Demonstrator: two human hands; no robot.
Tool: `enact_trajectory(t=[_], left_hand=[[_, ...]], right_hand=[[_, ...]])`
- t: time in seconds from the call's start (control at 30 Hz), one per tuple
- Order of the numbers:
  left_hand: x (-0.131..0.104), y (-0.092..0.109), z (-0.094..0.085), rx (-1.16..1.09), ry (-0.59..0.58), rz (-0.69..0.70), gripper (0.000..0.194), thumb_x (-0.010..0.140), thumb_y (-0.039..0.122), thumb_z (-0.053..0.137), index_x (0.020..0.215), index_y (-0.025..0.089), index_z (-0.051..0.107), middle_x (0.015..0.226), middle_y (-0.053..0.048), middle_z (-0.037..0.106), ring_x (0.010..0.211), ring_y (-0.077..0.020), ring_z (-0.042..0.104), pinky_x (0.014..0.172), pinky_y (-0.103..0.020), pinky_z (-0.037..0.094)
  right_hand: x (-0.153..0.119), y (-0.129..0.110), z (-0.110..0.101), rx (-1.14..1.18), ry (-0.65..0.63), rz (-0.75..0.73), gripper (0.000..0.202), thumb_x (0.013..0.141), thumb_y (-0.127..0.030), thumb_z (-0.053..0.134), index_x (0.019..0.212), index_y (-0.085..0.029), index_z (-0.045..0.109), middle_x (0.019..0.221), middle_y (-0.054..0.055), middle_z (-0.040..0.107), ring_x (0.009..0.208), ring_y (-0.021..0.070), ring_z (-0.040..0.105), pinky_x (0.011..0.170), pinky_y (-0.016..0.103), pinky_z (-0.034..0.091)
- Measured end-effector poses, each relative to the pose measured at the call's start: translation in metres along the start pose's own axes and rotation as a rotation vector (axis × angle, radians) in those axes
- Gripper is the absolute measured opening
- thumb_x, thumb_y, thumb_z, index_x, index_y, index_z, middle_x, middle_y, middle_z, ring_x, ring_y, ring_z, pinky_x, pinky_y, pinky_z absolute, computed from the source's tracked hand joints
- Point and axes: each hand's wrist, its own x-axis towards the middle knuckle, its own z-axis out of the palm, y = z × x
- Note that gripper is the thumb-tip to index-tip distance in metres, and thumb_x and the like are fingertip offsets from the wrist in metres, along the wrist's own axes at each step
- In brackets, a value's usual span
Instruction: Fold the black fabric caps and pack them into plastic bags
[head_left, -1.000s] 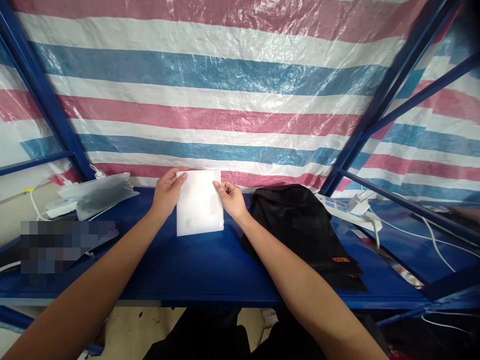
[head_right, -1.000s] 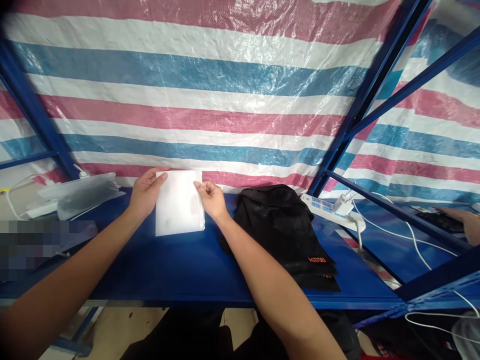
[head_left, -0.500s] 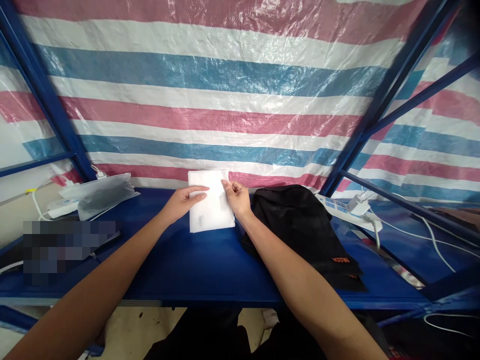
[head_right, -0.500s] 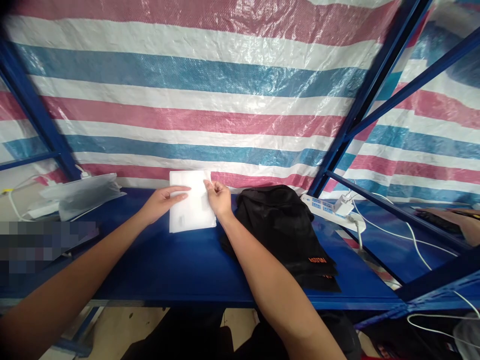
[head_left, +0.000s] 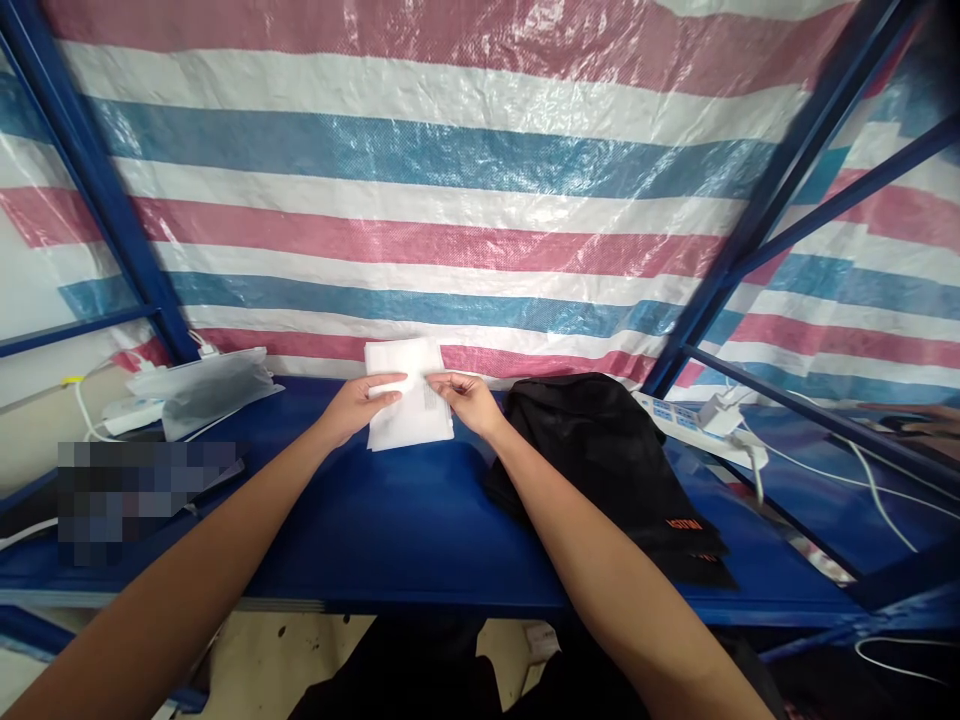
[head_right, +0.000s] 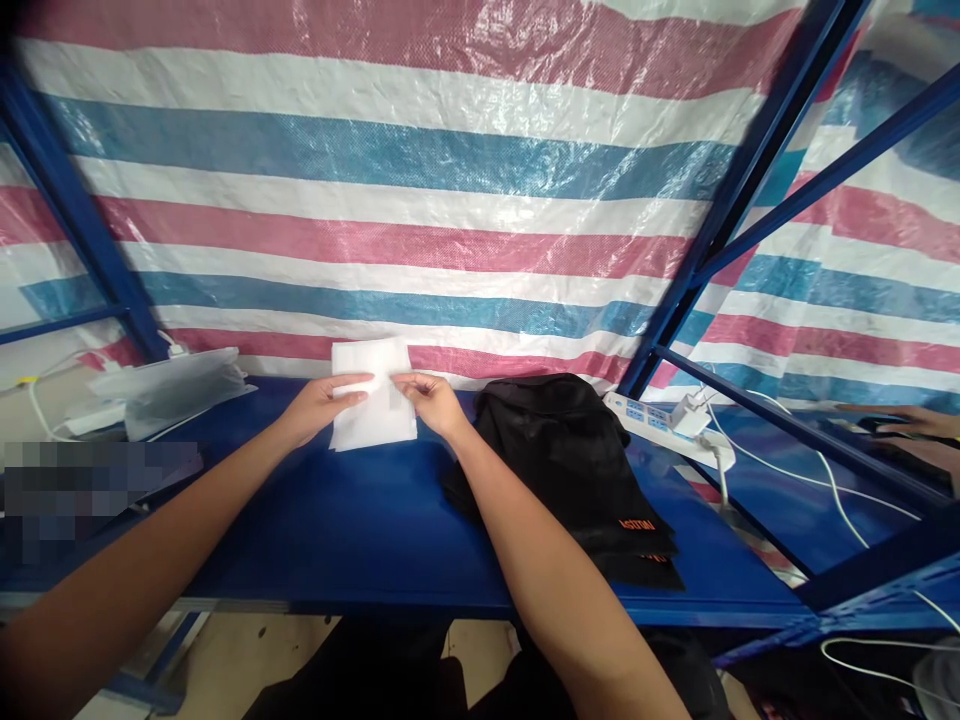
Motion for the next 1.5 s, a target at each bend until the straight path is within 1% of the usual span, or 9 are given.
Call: enact_trajectory(t=[0.2, 0.43, 0.67, 0.9, 1.03, 1.17, 1.3, 1.4, 1.5], left_hand=[[0.001, -0.002, -0.001, -0.09, 0.004, -0.055, 0.081, 0.072, 0.065, 0.096, 0.141, 0.026, 0.077, 0.145, -0.012, 0.074, 0.124, -0.0359, 0.072, 0.1, -0.043, 0.061], [-0.003, -0.003, 0.004, -0.118, -0.196, -0.135, 0.071, 0.072, 0.054, 0.099, 0.132, 0.02, 0.081, 0.111, -0.01, 0.081, 0.096, -0.0258, 0.075, 0.089, -0.039, 0.06], [-0.003, -0.004, -0.002, -0.128, -0.278, -0.157, 0.083, 0.068, 0.046, 0.102, 0.143, 0.022, 0.076, 0.125, -0.012, 0.081, 0.108, -0.0316, 0.076, 0.098, -0.046, 0.06], [-0.002, -0.007, -0.008, -0.159, -0.263, -0.216, 0.074, 0.07, 0.048, 0.102, 0.135, 0.021, 0.08, 0.134, -0.015, 0.079, 0.121, -0.0358, 0.074, 0.105, -0.049, 0.059], [0.002, -0.017, -0.008, -0.197, -0.128, -0.246, 0.064, 0.074, 0.061, 0.095, 0.12, 0.018, 0.086, 0.129, -0.017, 0.081, 0.124, -0.0388, 0.073, 0.104, -0.048, 0.059], [0.01, -0.029, -0.022, 0.129, 0.013, -0.259, 0.056, 0.062, 0.051, 0.096, 0.106, 0.018, 0.088, 0.106, -0.014, 0.085, 0.105, -0.0387, 0.078, 0.092, -0.044, 0.061], [0.014, -0.034, -0.059, 0.691, 0.094, -0.269, 0.031, 0.064, 0.036, 0.084, 0.092, 0.023, 0.088, 0.086, -0.01, 0.082, 0.086, -0.037, 0.078, 0.082, -0.042, 0.059], [0.01, -0.031, -0.088, 0.873, 0.205, -0.316, 0.028, 0.06, 0.029, 0.083, 0.087, 0.023, 0.084, 0.099, -0.017, 0.083, 0.101, -0.0432, 0.076, 0.091, -0.049, 0.057], [0.003, -0.025, -0.102, 1.113, 0.228, -0.498, 0.036, 0.07, 0.028, 0.08, 0.104, 0.018, 0.083, 0.119, -0.025, 0.079, 0.113, -0.046, 0.074, 0.097, -0.056, 0.056]], right_hand=[[0.0, 0.003, -0.001, 0.007, -0.015, 0.121, 0.039, 0.088, -0.045, 0.087, 0.121, -0.023, 0.085, 0.093, 0.004, 0.081, 0.065, 0.0142, 0.065, 0.054, 0.025, 0.055], [0.005, 0.013, -0.005, 0.017, 0.112, 0.078, 0.034, 0.088, -0.037, 0.085, 0.117, -0.021, 0.085, 0.106, 0.005, 0.084, 0.066, 0.0111, 0.063, 0.058, 0.022, 0.052], [0.004, 0.018, -0.003, 0.003, 0.126, 0.161, 0.038, 0.085, -0.038, 0.088, 0.118, -0.02, 0.086, 0.089, 0.003, 0.08, 0.059, 0.0118, 0.058, 0.05, 0.023, 0.05], [0.003, 0.02, 0.003, 0.005, 0.145, 0.216, 0.031, 0.086, -0.032, 0.087, 0.115, -0.021, 0.086, 0.088, 0.003, 0.078, 0.058, 0.0109, 0.058, 0.046, 0.021, 0.051], [-0.002, 0.02, 0.008, 0.067, 0.1, 0.292, 0.028, 0.084, -0.028, 0.091, 0.11, -0.018, 0.085, 0.089, 0.004, 0.078, 0.064, 0.0132, 0.066, 0.049, 0.022, 0.059], [-0.007, 0.018, 0.016, 0.201, -0.058, 0.346, 0.029, 0.088, -0.031, 0.091, 0.113, -0.017, 0.083, 0.095, 0.007, 0.081, 0.077, 0.0183, 0.077, 0.06, 0.029, 0.07], [-0.008, 0.018, 0.021, 0.266, -0.124, 0.381, 0.03, 0.094, -0.032, 0.088, 0.117, -0.015, 0.079, 0.112, 0.013, 0.079, 0.089, 0.0246, 0.083, 0.065, 0.036, 0.074], [-0.006, 0.02, 0.019, 0.236, -0.094, 0.376, 0.024, 0.098, -0.028, 0.083, 0.116, -0.014, 0.075, 0.117, 0.014, 0.076, 0.09, 0.0252, 0.083, 0.062, 0.035, 0.074], [-0.004, 0.022, 0.018, 0.195, -0.111, 0.38, 0.021, 0.101, -0.027, 0.079, 0.116, -0.013, 0.073, 0.118, 0.015, 0.074, 0.092, 0.0246, 0.083, 0.062, 0.033, 0.073]])
